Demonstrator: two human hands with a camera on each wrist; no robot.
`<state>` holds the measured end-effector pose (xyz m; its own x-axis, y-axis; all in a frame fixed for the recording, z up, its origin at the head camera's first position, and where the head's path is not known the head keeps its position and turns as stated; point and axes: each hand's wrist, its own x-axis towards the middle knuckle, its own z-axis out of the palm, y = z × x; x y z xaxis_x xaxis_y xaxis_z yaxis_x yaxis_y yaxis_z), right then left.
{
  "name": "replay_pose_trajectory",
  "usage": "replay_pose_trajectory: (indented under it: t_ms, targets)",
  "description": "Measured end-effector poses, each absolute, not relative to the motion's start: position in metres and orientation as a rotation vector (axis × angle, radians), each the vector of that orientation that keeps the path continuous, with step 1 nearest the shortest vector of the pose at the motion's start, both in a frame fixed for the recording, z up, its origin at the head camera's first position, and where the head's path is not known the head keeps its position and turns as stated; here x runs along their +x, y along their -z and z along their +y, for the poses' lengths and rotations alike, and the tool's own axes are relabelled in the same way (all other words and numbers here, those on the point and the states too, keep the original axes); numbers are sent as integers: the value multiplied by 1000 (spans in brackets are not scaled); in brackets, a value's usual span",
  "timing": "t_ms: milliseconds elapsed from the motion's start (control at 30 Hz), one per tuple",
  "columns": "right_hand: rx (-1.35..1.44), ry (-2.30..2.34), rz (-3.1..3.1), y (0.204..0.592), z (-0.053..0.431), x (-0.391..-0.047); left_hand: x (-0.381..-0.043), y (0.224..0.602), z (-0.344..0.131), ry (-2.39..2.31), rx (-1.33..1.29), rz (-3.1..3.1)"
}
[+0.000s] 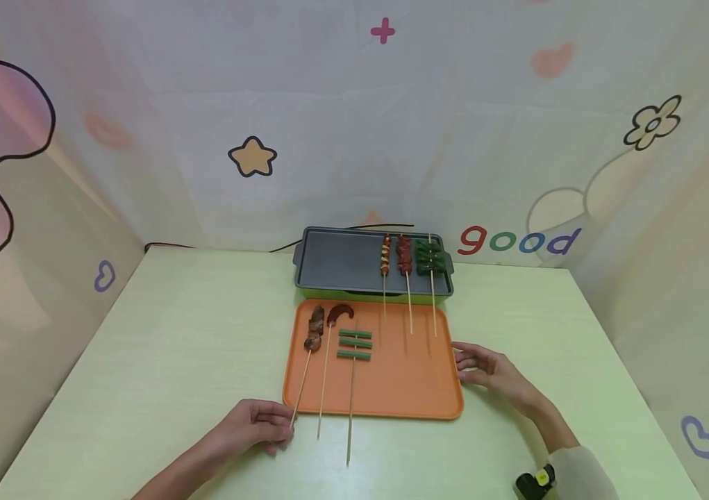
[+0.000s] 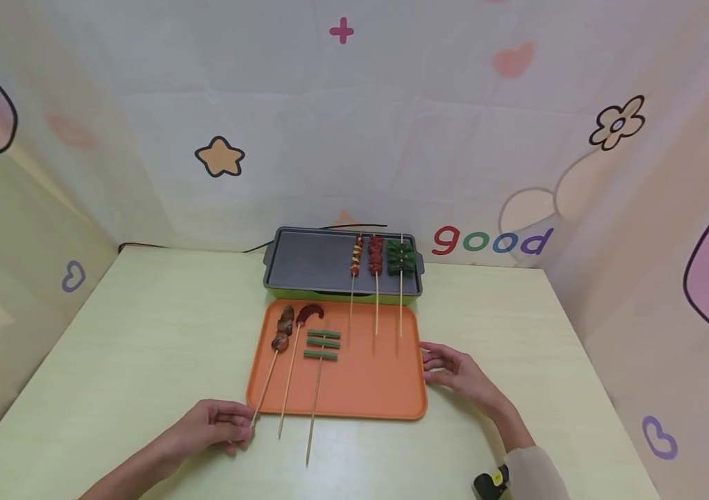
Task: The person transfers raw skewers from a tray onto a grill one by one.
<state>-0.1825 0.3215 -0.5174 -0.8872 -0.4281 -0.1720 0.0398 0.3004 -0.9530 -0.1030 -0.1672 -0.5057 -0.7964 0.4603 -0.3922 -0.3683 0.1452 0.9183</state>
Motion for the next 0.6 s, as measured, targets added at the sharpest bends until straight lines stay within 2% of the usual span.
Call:
replay_pose_trajectory:
  t_ms: [600]
  targets:
    - [-370, 1640, 2171, 518, 320, -182, -98, 502, -163, -1782, 145, 1769]
